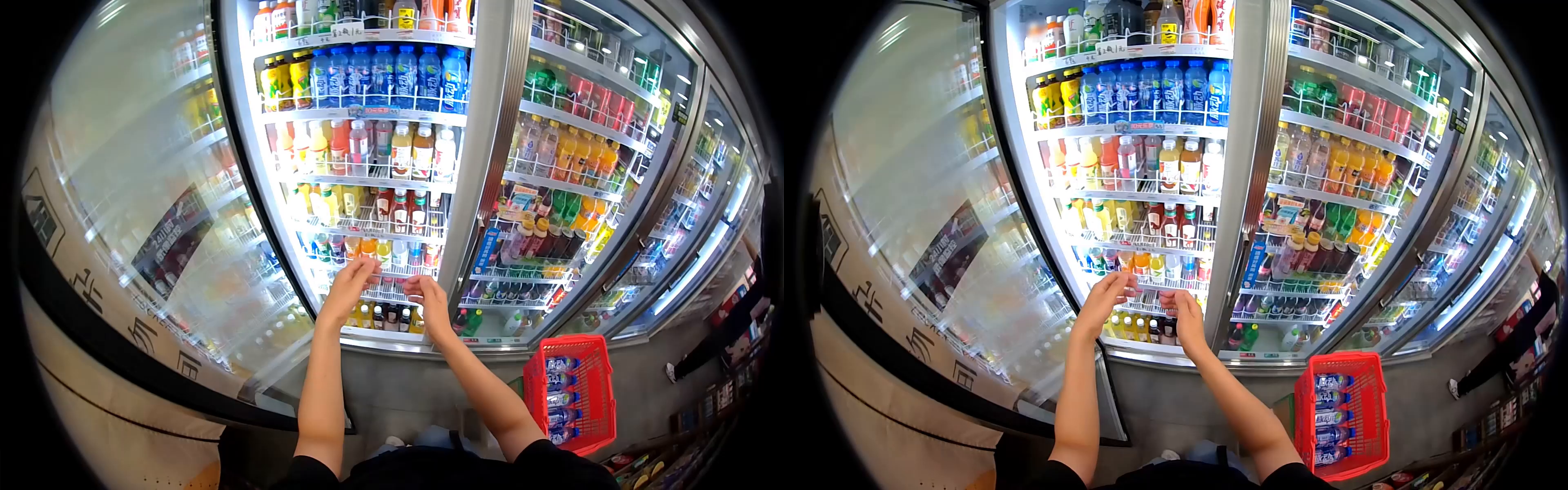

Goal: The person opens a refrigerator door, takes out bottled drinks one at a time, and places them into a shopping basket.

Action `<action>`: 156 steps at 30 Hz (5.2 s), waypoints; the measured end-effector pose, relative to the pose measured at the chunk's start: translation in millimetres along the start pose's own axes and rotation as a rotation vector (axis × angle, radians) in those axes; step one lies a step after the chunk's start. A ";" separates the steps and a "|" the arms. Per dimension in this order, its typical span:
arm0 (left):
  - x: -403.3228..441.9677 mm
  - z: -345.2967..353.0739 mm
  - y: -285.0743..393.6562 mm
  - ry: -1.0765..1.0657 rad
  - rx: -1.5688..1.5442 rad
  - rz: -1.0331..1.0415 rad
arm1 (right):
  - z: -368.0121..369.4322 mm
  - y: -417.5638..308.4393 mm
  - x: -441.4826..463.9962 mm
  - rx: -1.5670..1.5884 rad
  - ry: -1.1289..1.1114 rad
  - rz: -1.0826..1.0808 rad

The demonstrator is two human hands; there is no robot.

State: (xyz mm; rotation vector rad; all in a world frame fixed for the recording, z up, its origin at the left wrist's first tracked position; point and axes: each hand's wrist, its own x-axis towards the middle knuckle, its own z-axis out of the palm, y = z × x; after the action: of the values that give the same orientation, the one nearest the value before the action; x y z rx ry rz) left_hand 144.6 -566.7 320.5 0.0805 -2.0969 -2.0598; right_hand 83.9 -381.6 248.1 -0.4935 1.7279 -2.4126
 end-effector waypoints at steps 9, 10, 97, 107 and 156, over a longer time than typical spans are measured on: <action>80.0 14.9 14.4 -0.063 0.007 0.054 | -22.2 -22.4 67.1 -0.009 0.096 -0.077; 90.3 17.0 17.2 -0.056 -0.002 0.041 | -24.7 -27.5 78.0 -0.012 0.100 -0.099; 494.7 124.8 150.7 0.073 -0.089 0.964 | 5.3 -181.7 448.4 -0.012 0.259 -0.824; 430.2 101.7 164.9 0.319 -0.109 1.051 | 6.4 -195.0 413.5 -0.409 -0.003 -1.015; 65.9 248.8 -81.8 -0.543 -0.306 0.044 | -175.9 -47.0 -48.5 -0.176 0.453 -0.191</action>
State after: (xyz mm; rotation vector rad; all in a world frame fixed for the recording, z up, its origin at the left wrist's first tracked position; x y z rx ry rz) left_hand 27.0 -336.0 244.0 -0.6284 -1.9726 -2.5586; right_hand 73.6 -194.1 232.3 -0.1356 2.1742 -2.6750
